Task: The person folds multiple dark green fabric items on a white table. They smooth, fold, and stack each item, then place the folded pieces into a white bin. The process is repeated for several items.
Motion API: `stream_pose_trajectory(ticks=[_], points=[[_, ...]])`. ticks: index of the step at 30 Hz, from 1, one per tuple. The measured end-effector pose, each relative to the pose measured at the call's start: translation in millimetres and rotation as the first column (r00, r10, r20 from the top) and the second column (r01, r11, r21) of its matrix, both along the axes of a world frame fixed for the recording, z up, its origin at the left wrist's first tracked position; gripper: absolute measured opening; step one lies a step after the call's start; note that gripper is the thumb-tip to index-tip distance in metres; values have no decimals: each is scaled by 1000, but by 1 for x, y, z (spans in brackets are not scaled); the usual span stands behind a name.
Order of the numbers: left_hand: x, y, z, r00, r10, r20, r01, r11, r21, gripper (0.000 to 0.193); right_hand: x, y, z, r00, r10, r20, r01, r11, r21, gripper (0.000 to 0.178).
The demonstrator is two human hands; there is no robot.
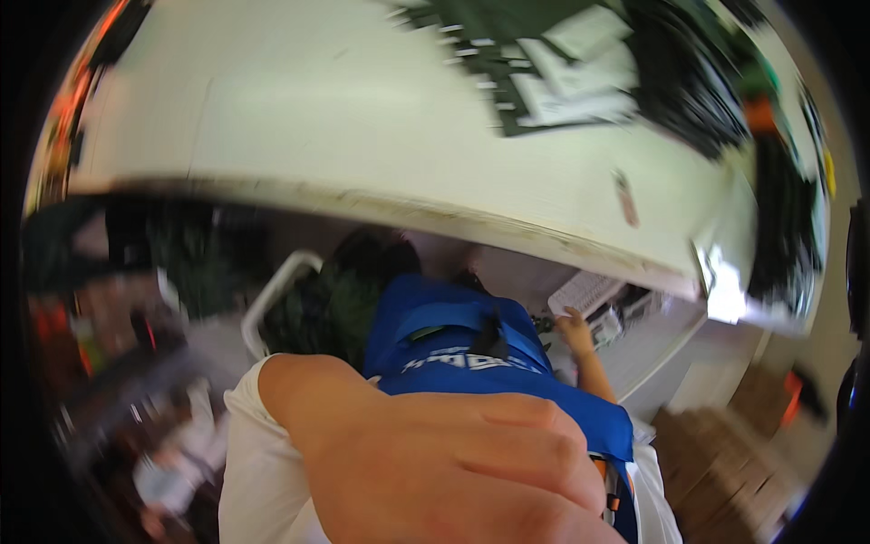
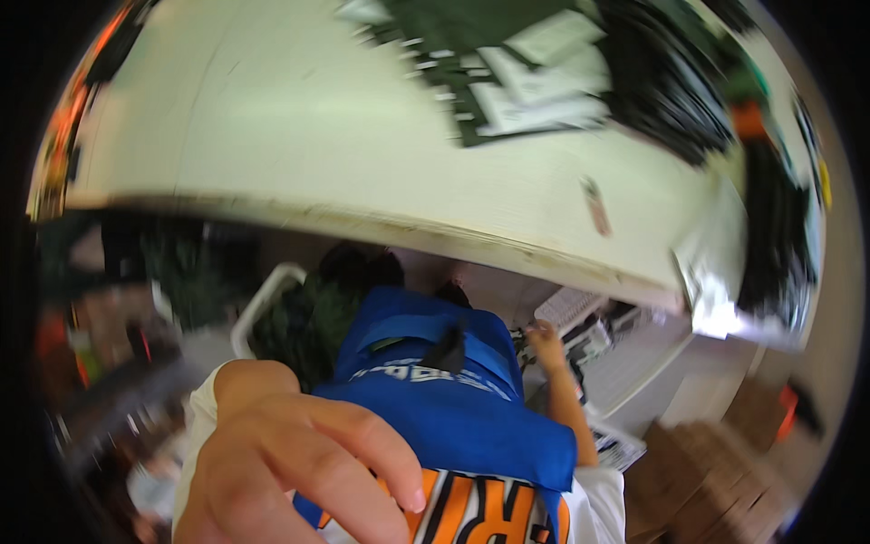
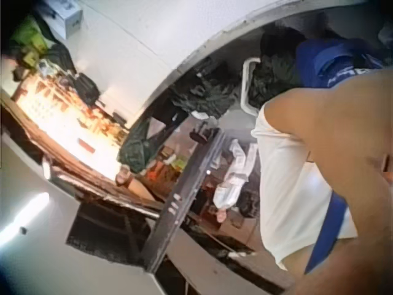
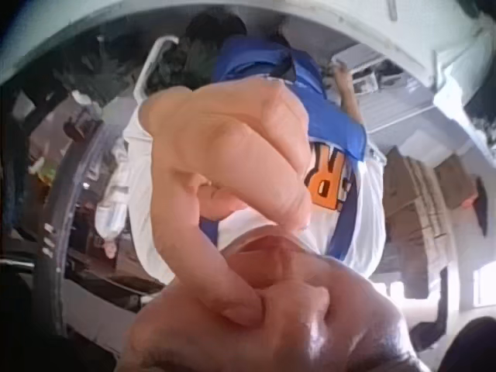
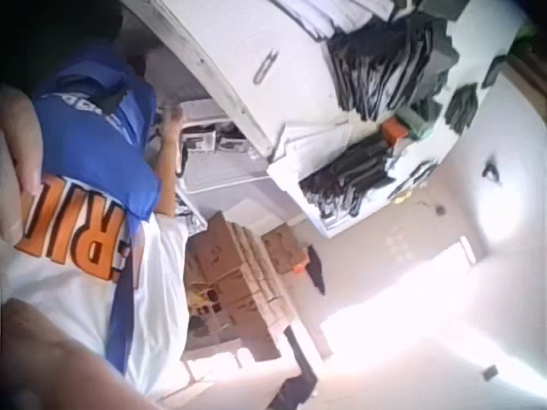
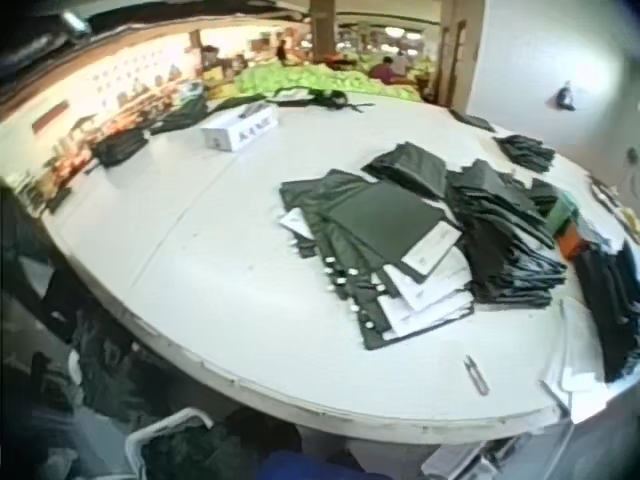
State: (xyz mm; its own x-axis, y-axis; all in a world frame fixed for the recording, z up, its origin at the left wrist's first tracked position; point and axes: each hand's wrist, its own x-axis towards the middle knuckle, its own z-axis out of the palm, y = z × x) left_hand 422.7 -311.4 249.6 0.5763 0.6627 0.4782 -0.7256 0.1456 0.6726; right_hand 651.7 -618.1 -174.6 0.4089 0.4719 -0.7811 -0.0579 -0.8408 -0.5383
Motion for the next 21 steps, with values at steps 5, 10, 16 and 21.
stream_pose_trajectory(ticks=[5,10,16,21], points=[[-100,-3,-74,839,540,-64,-544,832,-111,21,-108,139,74,823,531,-199,-494,844,211,48],[-193,-61,-336,37,271,-962,-607,771,194,68,-95,184,77,618,784,-57,-780,620,80,42],[-304,-158,-560,-216,-561,-799,-949,314,35,114,-120,240,68,553,820,-146,-832,536,-139,37],[-381,-139,-590,-562,-726,-397,-825,456,334,118,-156,267,47,627,729,-276,-779,599,-188,37]])
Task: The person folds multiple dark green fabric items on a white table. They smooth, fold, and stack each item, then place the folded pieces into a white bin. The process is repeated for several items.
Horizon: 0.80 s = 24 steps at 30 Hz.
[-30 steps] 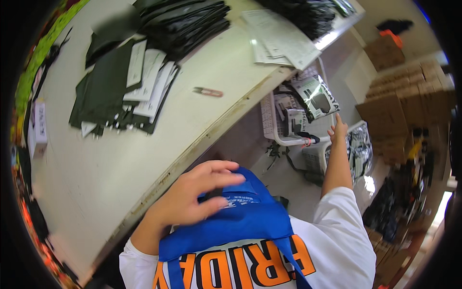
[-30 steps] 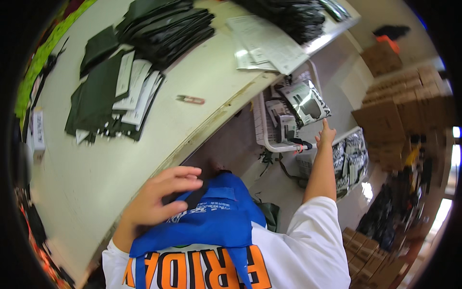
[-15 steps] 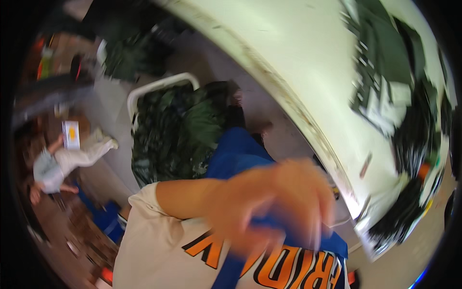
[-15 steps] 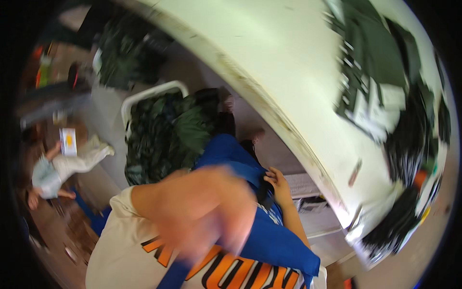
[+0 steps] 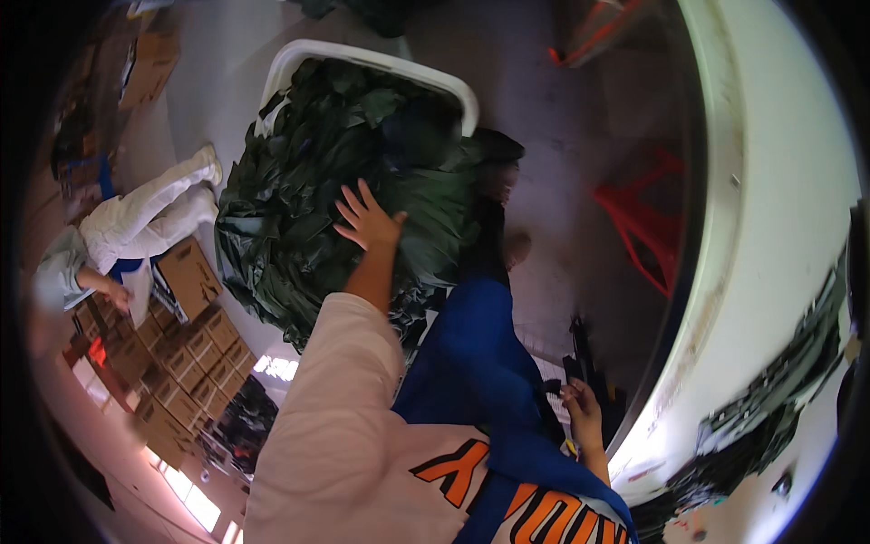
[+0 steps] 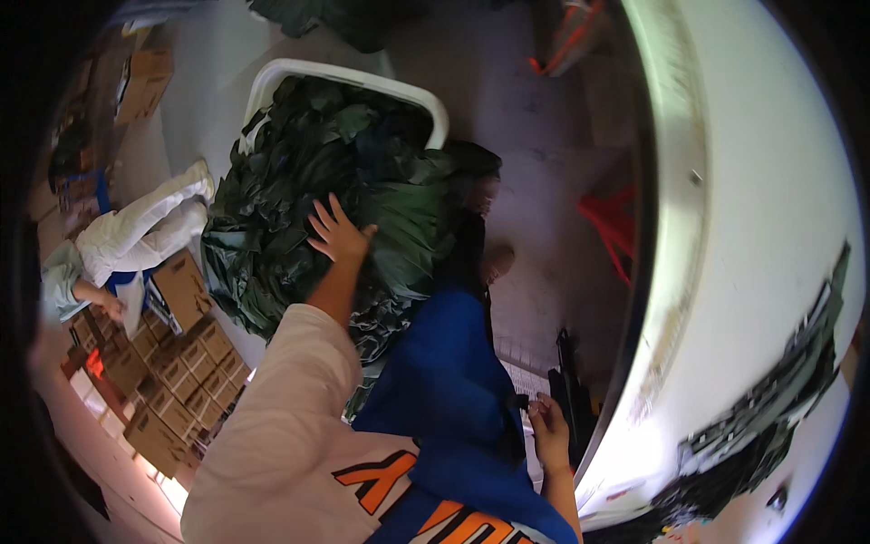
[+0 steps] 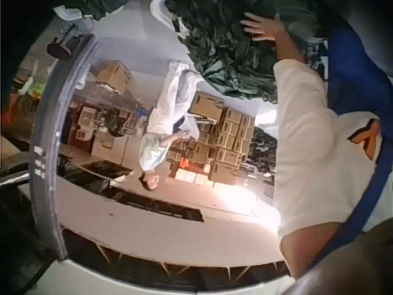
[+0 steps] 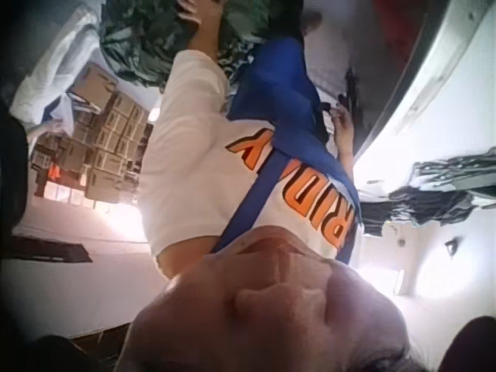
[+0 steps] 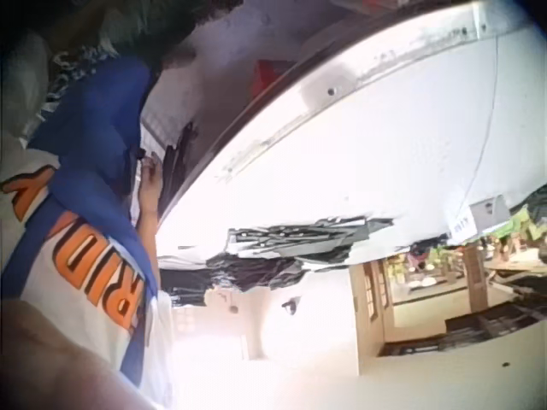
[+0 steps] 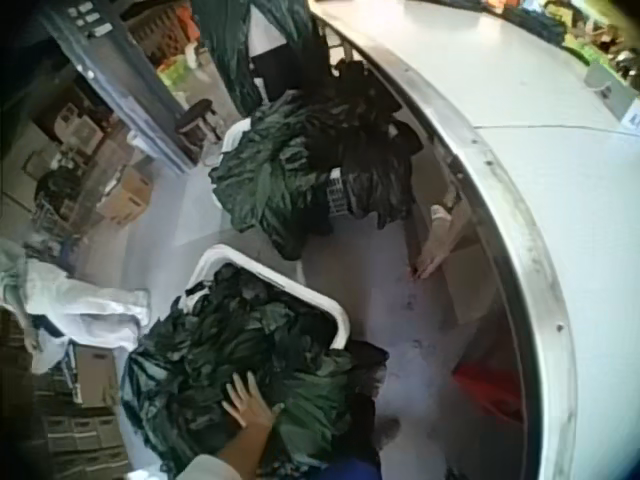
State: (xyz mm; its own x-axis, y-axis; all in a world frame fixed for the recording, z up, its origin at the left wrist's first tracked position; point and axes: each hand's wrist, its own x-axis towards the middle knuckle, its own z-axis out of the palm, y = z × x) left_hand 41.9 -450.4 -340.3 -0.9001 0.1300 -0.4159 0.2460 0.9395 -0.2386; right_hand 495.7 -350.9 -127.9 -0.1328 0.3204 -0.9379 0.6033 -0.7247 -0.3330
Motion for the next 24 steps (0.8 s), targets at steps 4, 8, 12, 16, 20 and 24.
stream_pose_trajectory(ticks=[4,8,12,16,20,24], points=[[-113,-23,5,955,242,-174,-272,946,-179,122,-17,18,-14,997,69,47,-67,997,-43,40],[-169,-127,-37,900,430,76,-436,897,81,76,-28,36,-28,965,244,93,-233,966,-116,38],[-108,-109,26,806,332,490,-551,723,417,51,-31,20,-38,986,140,-88,-147,986,-76,35],[-40,-102,131,573,244,782,-817,241,523,58,-75,27,-15,958,227,-176,-225,974,32,35],[-42,-122,266,561,270,782,-803,-52,594,61,-113,51,10,892,386,-234,-353,920,172,34],[-56,-176,273,793,450,411,-601,466,650,71,-137,64,29,855,437,-279,-365,890,274,34]])
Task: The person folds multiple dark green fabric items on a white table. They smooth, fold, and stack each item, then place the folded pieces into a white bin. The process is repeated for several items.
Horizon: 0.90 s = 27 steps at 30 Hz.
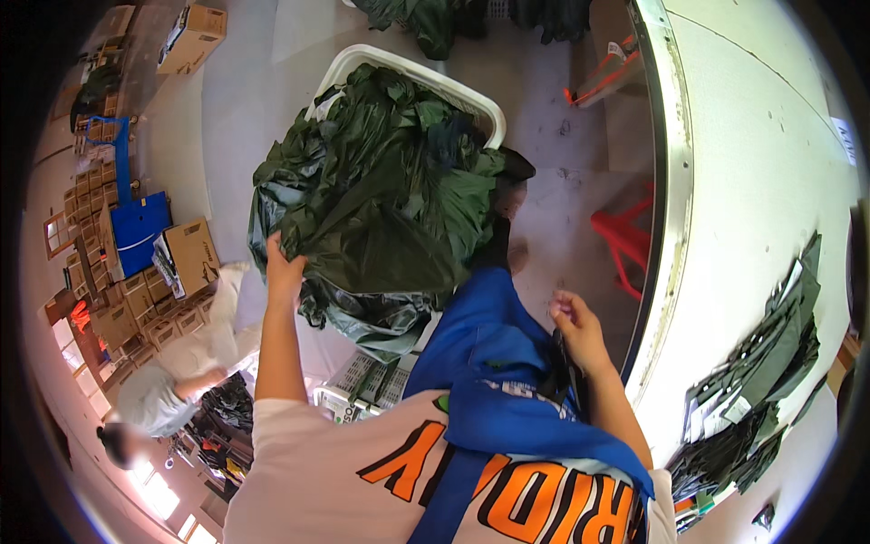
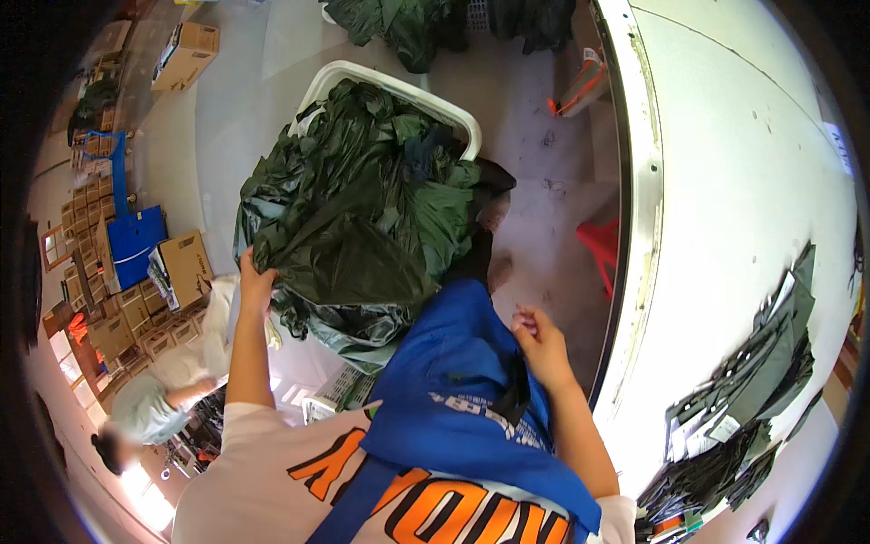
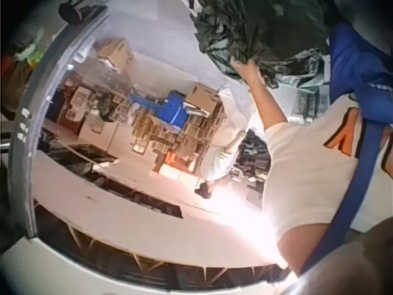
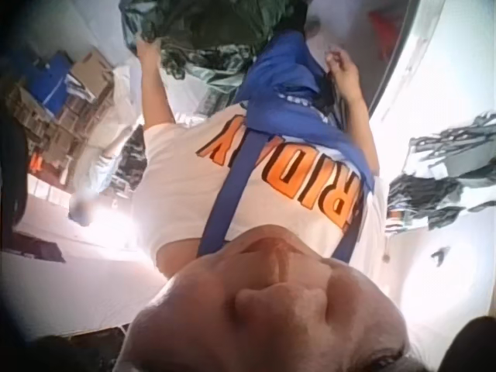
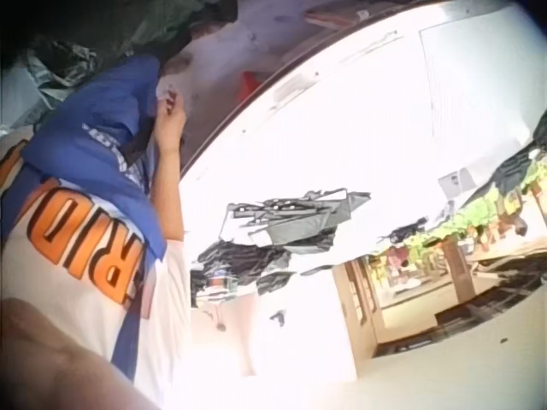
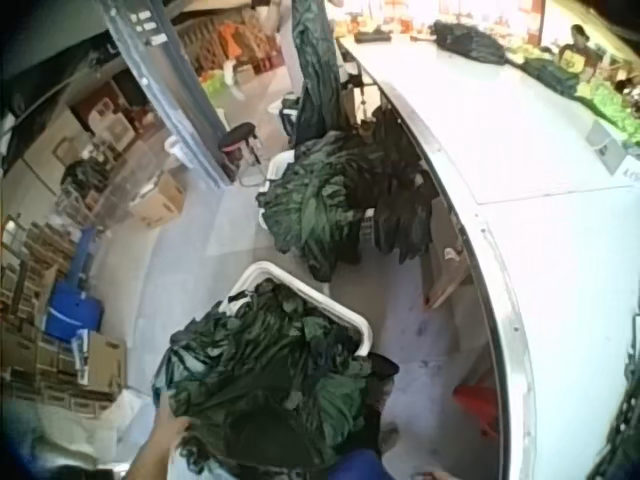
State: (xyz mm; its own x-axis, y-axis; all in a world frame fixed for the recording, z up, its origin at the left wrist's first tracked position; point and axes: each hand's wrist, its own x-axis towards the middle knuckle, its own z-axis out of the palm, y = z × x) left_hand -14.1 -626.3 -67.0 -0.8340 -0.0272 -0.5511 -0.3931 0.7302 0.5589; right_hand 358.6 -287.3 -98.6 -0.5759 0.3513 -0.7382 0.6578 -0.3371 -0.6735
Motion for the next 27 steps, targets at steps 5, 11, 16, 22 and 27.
stream_pose_trajectory(ticks=[5,11,16,22,27], points=[[-1,42,-30,537,-815,-218,175,360,-916,75,-6,3,23,1000,22,-1,-22,998,52,33],[91,214,-218,767,-591,250,632,763,-135,104,18,-1,-1,989,-33,141,31,999,20,33],[105,239,-306,-12,-922,386,858,-208,-470,95,40,-16,-15,973,-4,232,1,1000,13,35],[86,159,-308,17,-970,242,960,-52,-275,34,62,-39,-11,965,-30,261,27,1000,15,35],[42,110,-142,239,-967,-91,971,238,22,19,69,-35,5,987,-78,141,68,995,74,34]])
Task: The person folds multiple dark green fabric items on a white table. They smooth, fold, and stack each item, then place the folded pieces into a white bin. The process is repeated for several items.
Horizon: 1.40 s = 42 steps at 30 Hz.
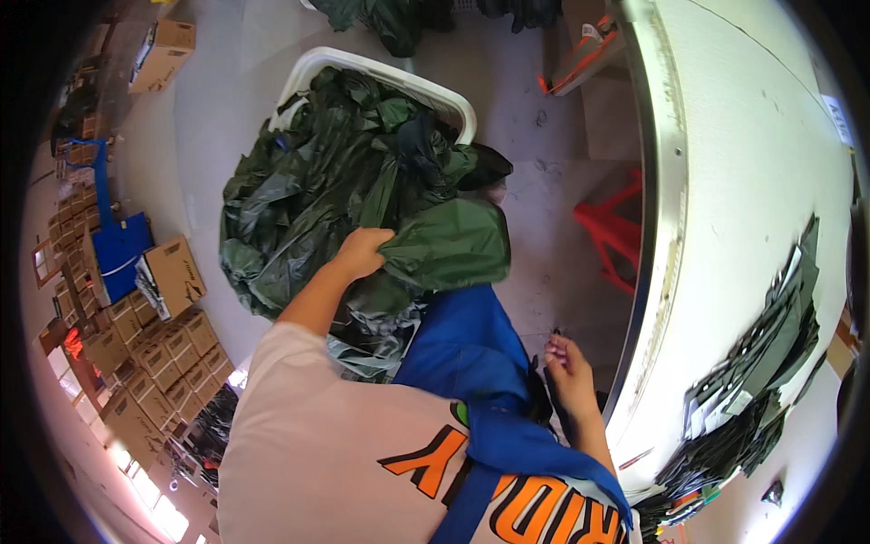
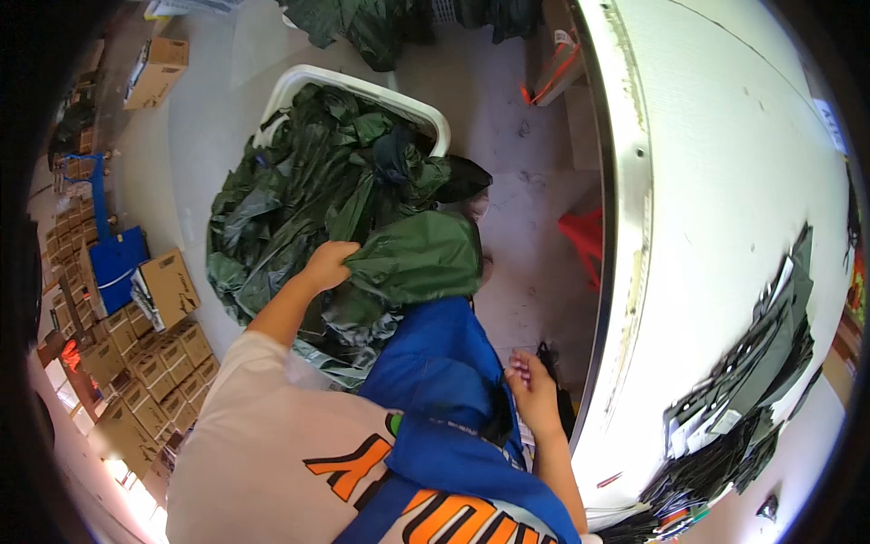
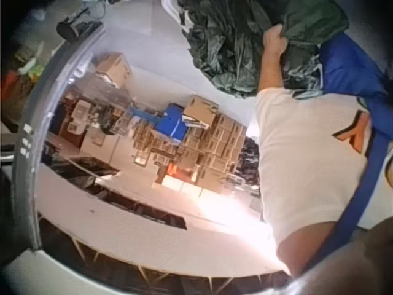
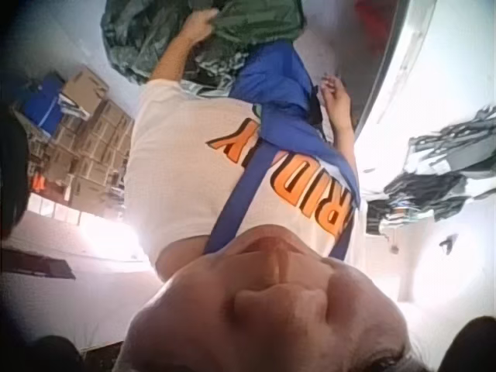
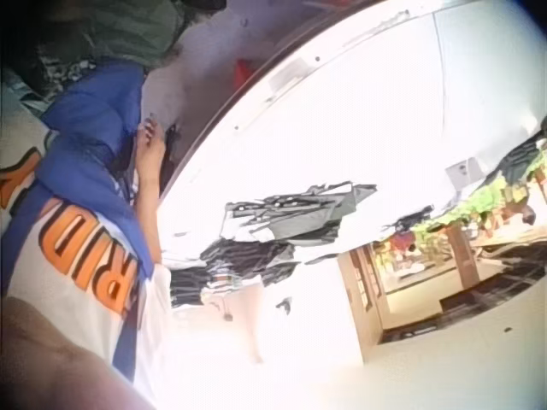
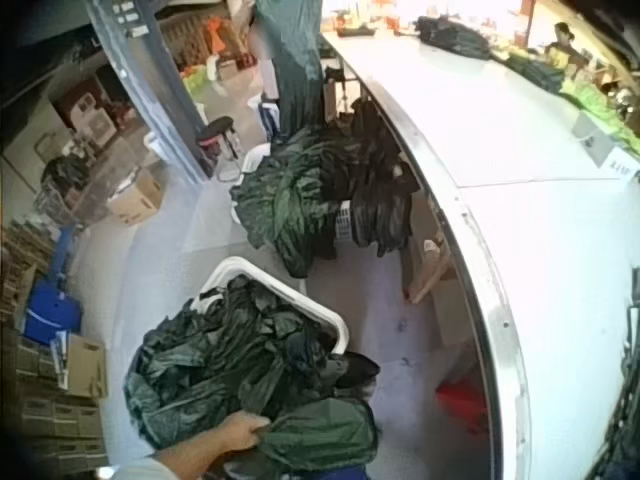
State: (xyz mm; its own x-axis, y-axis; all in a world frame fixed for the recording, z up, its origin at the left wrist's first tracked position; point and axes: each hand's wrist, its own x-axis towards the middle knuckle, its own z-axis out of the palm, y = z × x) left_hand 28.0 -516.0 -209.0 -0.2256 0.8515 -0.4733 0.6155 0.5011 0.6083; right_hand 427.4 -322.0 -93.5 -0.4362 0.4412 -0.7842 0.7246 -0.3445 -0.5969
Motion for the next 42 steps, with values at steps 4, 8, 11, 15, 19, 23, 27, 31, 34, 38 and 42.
stream_pose_trajectory(ticks=[4,8,11,15,19,23,27,31,34,38,42], points=[[-9,11,207,976,184,114,-201,965,167,28,-23,16,24,984,-36,-177,48,997,62,33],[9,-19,397,971,1,-238,100,907,409,17,-86,69,71,954,211,-212,-106,901,420,51],[26,-28,508,882,8,-472,209,890,404,19,-158,112,75,803,526,-281,-92,576,813,93],[40,-38,590,728,135,-672,220,882,416,23,-279,99,110,629,765,-138,-318,416,852,126],[32,-48,656,573,260,-777,175,888,426,28,-335,31,97,302,817,-491,-705,538,461,119],[37,-59,699,464,341,-817,77,904,421,32,-297,3,128,279,786,-552,-498,609,617,99],[38,-53,729,441,354,-825,35,911,410,36,-299,58,189,475,536,-698,546,442,711,96],[17,-19,736,479,325,-816,61,915,400,40,-320,145,227,620,650,-440,514,87,853,94],[0,25,737,528,266,-807,78,930,358,43,-304,192,263,525,769,-364,-22,439,898,72],[-37,133,731,639,138,-757,244,897,369,48,-261,269,272,372,383,-845,174,866,469,15],[-61,310,722,747,-117,-655,516,723,460,52,-96,364,390,480,228,-847,792,302,530,23]])
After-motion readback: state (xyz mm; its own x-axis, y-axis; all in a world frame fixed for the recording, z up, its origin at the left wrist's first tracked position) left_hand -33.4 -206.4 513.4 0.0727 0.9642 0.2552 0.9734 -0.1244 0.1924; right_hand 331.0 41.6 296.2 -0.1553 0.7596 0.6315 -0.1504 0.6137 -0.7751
